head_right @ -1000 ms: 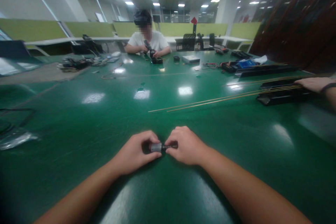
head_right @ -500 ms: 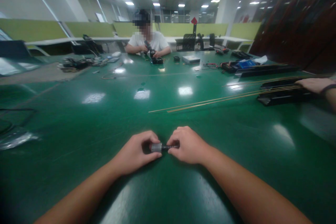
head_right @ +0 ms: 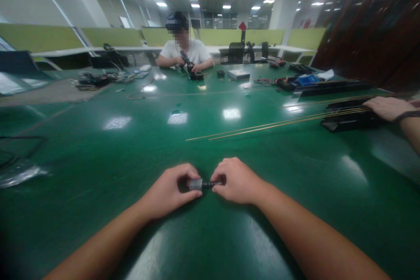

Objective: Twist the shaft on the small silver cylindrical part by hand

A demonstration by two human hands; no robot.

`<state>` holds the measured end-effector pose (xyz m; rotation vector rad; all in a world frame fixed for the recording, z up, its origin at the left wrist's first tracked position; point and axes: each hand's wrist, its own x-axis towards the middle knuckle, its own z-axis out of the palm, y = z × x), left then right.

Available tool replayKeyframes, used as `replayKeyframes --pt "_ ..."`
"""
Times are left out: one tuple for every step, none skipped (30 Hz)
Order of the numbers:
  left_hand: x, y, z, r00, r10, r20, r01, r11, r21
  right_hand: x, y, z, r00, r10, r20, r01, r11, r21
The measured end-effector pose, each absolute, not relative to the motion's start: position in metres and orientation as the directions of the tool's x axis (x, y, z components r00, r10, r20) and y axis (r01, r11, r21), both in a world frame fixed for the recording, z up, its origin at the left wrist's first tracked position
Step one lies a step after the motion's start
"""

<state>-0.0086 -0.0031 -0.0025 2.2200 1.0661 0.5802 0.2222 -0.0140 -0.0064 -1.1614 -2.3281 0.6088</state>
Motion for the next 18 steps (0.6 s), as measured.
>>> replayKeyframes --pt "-0.0086 -0.003 -0.0024 0.582 0.803 0.125 0.539 -0.496 0.681 0.2224 -0.0141 -0.0058 -0.534 0.82 0.204 0.615 0.543 -0.572" --pt "-0.0087 -0.003 -0.0023 0.583 0.803 0.125 0.536 -0.496 0.682 0.2225 -0.0142 -0.0053 -0.535 0.821 0.202 0.616 0.542 -0.571" --pt "-0.0088 -0.0029 -0.0023 0.584 0.802 0.126 0.534 -0.497 0.684 0.2228 -0.0142 -0.005 -0.535 0.821 0.201 0.617 0.541 -0.572" --pt "-0.0089 -0.0028 -0.0024 0.585 0.801 0.125 0.533 -0.496 0.686 0.2231 -0.0143 -0.0048 -0.535 0.821 0.2 0.616 0.541 -0.572" --pt "-0.0089 -0.0028 -0.0025 0.586 0.801 0.123 0.533 -0.495 0.686 0.2235 -0.0144 -0.0047 -0.536 0.82 0.199 0.616 0.541 -0.573" --pt "-0.009 -0.0028 -0.0027 0.585 0.802 0.123 0.533 -0.494 0.686 0.2239 -0.0144 -0.0048 -0.537 0.82 0.198 0.615 0.542 -0.573" --pt "-0.009 -0.0028 -0.0028 0.584 0.802 0.122 0.534 -0.493 0.687 0.2244 -0.0145 -0.0048 -0.538 0.819 0.198 0.615 0.542 -0.572" --pt "-0.009 -0.0028 -0.003 0.584 0.803 0.12 0.535 -0.492 0.687 0.2249 -0.0146 -0.0048 -0.539 0.819 0.197 0.616 0.543 -0.571" --pt "-0.0089 -0.0028 -0.0031 0.583 0.804 0.117 0.536 -0.489 0.688 0.2254 -0.0146 -0.0048 -0.538 0.819 0.196 0.617 0.542 -0.57" --pt "-0.0088 -0.0028 -0.0032 0.583 0.804 0.115 0.537 -0.487 0.689 0.2258 -0.0145 -0.0046 -0.537 0.821 0.195 0.619 0.541 -0.57" --pt "-0.0087 -0.0027 -0.0032 0.583 0.805 0.113 0.537 -0.486 0.689 0.2262 -0.0144 -0.0044 -0.535 0.822 0.193 0.621 0.538 -0.57" --pt "-0.0086 -0.0026 -0.0032 0.584 0.804 0.111 0.538 -0.486 0.689 0.2265 -0.0142 -0.0042 -0.534 0.824 0.189 0.623 0.535 -0.57" --pt "-0.0085 -0.0024 -0.0032 0.585 0.804 0.111 0.538 -0.487 0.688 0.2267 -0.014 -0.004 -0.533 0.825 0.185 0.625 0.532 -0.571" --pt "-0.0085 -0.0022 -0.0032 0.585 0.803 0.113 0.539 -0.488 0.687 0.227 -0.0137 -0.0038 -0.532 0.827 0.181 0.628 0.529 -0.571" --pt "-0.0086 -0.0021 -0.0033 0.585 0.803 0.115 0.538 -0.49 0.686 0.2272 -0.0135 -0.0037 -0.53 0.829 0.178 0.63 0.526 -0.572" --pt "-0.0087 -0.002 -0.0033 0.586 0.802 0.116 0.537 -0.492 0.685 0.2274 -0.0132 -0.0037 -0.529 0.83 0.176 0.631 0.523 -0.573" --pt "-0.0088 -0.002 -0.0034 0.587 0.801 0.117 0.536 -0.493 0.685 0.2276 -0.013 -0.0037 -0.529 0.83 0.177 0.63 0.523 -0.574" --pt "-0.0089 -0.002 -0.0034 0.588 0.801 0.116 0.537 -0.493 0.685 0.2278 -0.0128 -0.0038 -0.529 0.83 0.177 0.628 0.524 -0.575"
